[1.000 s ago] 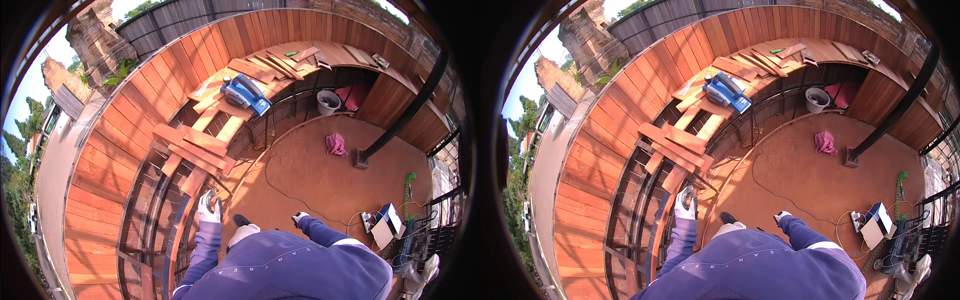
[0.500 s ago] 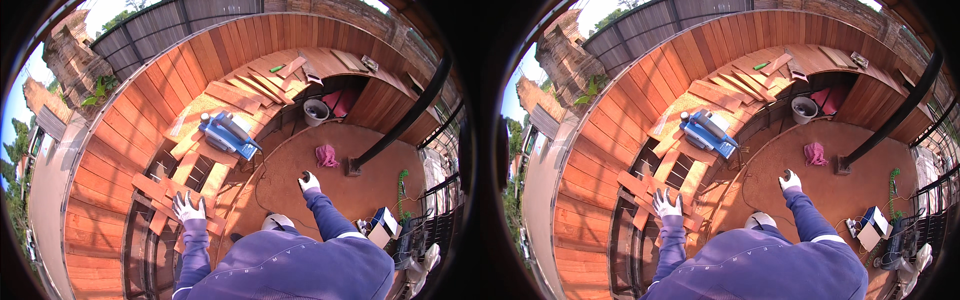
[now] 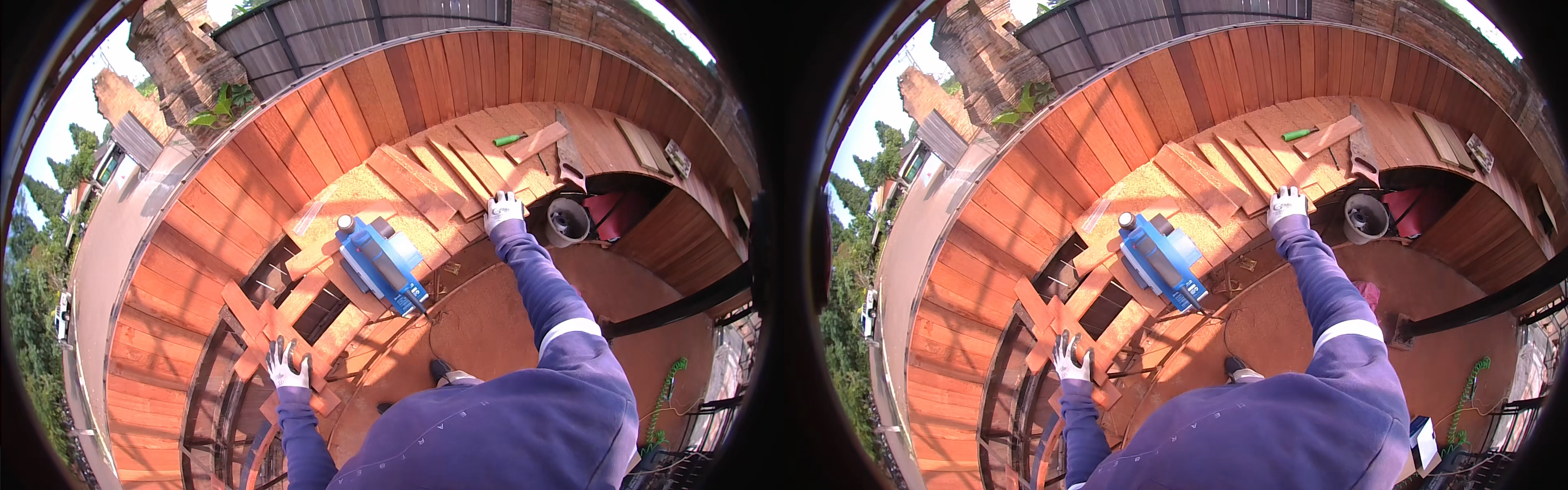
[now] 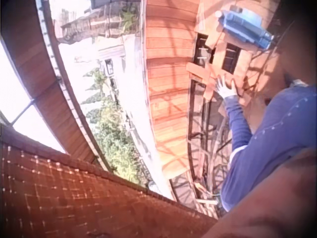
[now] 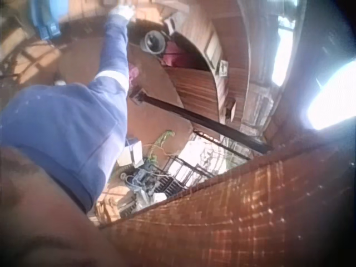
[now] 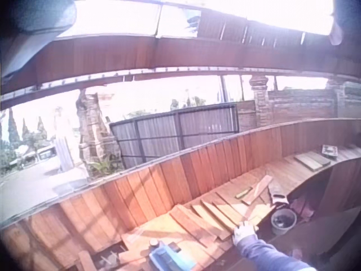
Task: The person installs wooden planks onto a curved wooden structure, using a blue electric planer to smooth the edges of the planks before fitting them into place. They repeatedly pick up planks, plane them, and place them onto the structure.
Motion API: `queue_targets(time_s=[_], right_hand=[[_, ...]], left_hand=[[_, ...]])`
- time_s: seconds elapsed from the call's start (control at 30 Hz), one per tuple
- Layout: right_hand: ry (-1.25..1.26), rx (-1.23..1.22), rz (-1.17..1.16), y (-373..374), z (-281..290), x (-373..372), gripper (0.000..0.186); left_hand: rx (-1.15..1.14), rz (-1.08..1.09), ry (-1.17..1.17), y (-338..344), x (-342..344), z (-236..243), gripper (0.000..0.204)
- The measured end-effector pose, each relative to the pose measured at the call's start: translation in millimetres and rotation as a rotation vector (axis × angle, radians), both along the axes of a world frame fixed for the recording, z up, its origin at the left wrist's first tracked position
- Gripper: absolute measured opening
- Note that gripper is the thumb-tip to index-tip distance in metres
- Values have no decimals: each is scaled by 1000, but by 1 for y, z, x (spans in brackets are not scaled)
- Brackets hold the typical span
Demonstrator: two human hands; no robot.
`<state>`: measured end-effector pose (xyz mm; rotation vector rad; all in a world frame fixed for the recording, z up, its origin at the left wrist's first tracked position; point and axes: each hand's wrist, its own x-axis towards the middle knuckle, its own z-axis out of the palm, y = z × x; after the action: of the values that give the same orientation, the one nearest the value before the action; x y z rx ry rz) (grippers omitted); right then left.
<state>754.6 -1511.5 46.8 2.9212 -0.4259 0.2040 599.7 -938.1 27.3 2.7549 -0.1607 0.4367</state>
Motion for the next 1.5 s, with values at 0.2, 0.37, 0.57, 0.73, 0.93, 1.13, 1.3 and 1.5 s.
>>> queue_targets(time_s=[0.2, 0.37, 0.57, 0.73, 0.93, 1.13, 1.3, 1.5], right_hand=[[-509, 1486, -118, -47, -4, 41, 29], [-809, 2153, -240, -40, -46, 18, 24], [-632, 1915, -370, -32, -53, -10, 20], [-704, 1959, 155, 11, 39, -93, 16], [-321, 1756, 473, 118, 103, -197, 36], [-121, 1490, 634, 246, 73, -279, 61], [11, 969, 809, 280, 64, -368, 73], [58, 676, 672, 294, 52, -444, 63]], left_hand=[[-2, 40, -33, -4, -2, -3, 45], [10, 76, -29, -2, -2, -10, 45], [-162, 93, -77, 2, 1, -11, 51], [-945, 346, -247, 11, -28, -12, 48], [-1110, 285, -231, -8, -105, -18, 36], [-1250, 159, 4, -50, -182, -1, 34], [-1760, -172, 519, -47, -208, -11, 42], [-1929, -330, 677, -62, -224, -33, 39]])
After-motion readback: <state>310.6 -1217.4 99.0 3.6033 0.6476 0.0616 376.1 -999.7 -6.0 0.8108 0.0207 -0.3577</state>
